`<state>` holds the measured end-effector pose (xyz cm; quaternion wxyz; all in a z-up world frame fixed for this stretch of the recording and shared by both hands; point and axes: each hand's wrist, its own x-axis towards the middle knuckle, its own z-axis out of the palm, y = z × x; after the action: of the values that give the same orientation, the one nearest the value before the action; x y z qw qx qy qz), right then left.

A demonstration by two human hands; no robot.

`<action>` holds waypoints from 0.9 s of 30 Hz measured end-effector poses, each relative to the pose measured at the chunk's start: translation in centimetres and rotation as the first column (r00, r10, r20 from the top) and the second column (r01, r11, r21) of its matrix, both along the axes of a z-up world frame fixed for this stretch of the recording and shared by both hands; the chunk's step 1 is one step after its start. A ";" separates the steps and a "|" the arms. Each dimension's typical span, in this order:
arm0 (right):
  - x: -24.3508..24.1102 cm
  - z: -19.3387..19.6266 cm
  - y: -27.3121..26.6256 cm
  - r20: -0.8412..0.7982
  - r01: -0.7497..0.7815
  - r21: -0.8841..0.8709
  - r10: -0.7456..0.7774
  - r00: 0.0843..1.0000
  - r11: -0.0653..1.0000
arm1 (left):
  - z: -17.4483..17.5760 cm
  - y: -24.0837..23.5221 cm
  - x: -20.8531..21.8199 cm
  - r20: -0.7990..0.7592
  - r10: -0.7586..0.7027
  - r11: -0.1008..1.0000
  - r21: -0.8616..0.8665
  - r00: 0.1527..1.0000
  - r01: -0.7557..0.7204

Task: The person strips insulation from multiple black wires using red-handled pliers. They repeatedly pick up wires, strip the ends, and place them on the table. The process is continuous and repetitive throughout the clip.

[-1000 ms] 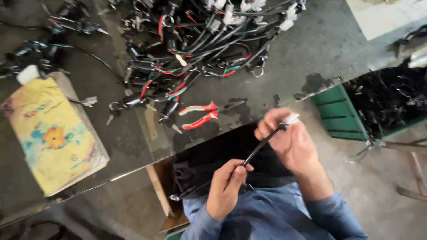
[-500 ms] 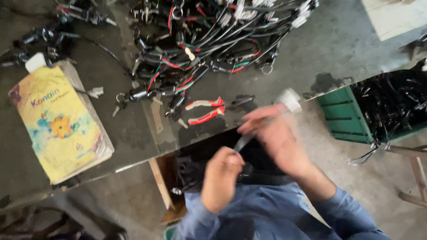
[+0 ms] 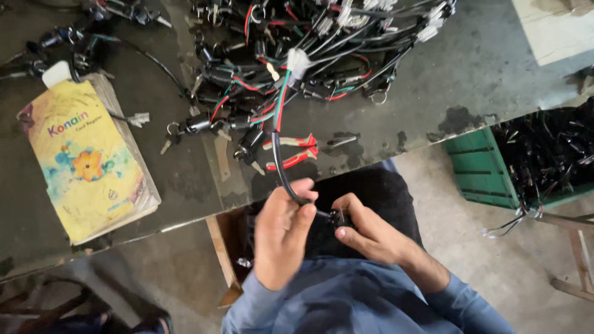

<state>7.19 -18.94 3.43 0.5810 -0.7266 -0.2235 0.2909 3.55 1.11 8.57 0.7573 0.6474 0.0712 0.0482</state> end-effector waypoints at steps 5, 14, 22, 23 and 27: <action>0.8 0.4 0.6 0.257 0.021 0.087 -0.043 0.965 0.996 | 0.5 -1.1 -0.6 0.093 0.052 0.935 0.344 0.994 -0.082; 0.1 0.9 0.2 -0.400 0.051 0.082 -0.014 0.916 0.995 | -1.9 0.7 -0.5 0.044 -0.071 0.997 0.033 0.997 0.069; 0.1 2.0 1.3 0.454 0.080 -0.045 -0.051 0.889 0.996 | 0.9 -0.5 -0.9 -0.100 -0.007 0.916 0.398 0.995 0.047; 0.2 2.3 1.4 0.515 0.101 -0.075 -0.048 0.856 0.992 | 1.3 -0.9 -0.9 -0.089 0.007 0.968 0.249 0.996 0.015; 1.3 2.2 1.1 0.504 0.204 -0.097 -0.129 0.854 0.974 | 1.1 -1.0 0.4 -0.014 -0.116 0.987 0.114 0.993 0.117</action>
<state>8.45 -17.87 5.68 0.4724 -0.8340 -0.2789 0.0596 3.98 0.07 9.70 0.7202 0.6930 0.0331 0.0057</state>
